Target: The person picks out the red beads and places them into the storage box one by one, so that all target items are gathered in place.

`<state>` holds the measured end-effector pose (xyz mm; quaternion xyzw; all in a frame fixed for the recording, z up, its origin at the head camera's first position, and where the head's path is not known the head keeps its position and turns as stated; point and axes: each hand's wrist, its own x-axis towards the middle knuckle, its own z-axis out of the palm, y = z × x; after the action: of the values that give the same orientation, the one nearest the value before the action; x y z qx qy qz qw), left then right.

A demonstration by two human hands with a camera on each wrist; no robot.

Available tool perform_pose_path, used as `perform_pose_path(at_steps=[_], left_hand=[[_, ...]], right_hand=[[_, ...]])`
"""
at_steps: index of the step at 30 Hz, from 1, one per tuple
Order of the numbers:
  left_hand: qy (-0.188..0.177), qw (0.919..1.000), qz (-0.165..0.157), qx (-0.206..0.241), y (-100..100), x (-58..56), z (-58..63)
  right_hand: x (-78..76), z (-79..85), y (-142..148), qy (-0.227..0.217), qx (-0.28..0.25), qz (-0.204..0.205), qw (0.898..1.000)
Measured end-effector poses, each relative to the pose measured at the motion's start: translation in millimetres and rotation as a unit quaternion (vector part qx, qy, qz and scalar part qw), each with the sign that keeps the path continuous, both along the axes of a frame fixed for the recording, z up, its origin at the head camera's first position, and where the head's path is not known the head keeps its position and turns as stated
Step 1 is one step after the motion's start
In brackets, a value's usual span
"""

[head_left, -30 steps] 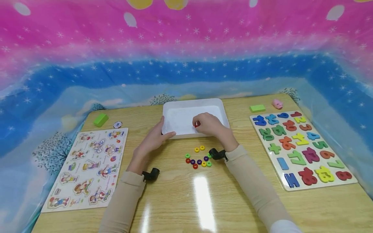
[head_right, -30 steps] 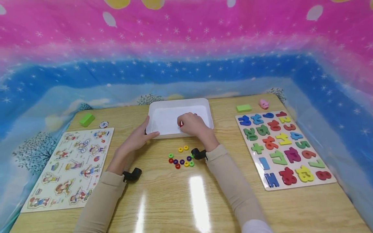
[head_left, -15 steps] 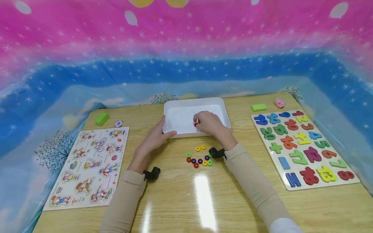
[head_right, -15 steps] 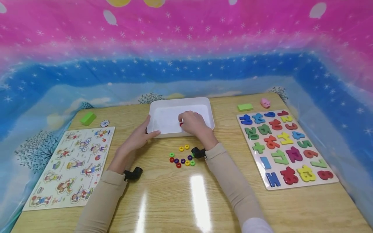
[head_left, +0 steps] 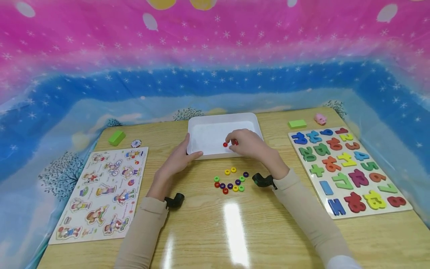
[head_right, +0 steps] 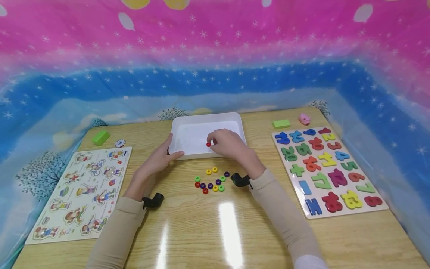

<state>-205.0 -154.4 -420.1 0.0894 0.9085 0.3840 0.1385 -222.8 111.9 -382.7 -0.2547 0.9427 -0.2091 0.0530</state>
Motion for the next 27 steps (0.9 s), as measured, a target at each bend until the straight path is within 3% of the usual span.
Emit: perform_pose_path(at_steps=[6, 11, 19, 27], left_hand=[[-0.001, 1.0, 0.0, -0.003, -0.3, 0.3, 0.0], [0.0, 1.0, 0.004, 0.006, 0.2, -0.2, -0.3], [0.003, 0.9999, 0.003, 0.009, -0.9, 0.1, -2.7], [0.006, 0.9999, 0.001, 0.015, -0.7, -0.5, -2.6]], right_hand=[[21.4, 8.8, 2.7, 0.014, -0.002, 0.054, 0.998], [40.7, 10.5, 1.2, -0.013, 0.001, 0.109, 0.994], [68.2, 2.9, -7.9, -0.049, 0.02, 0.175, 0.983], [88.1, -3.8, -17.3, -0.031, 0.057, 0.214, 0.975]])
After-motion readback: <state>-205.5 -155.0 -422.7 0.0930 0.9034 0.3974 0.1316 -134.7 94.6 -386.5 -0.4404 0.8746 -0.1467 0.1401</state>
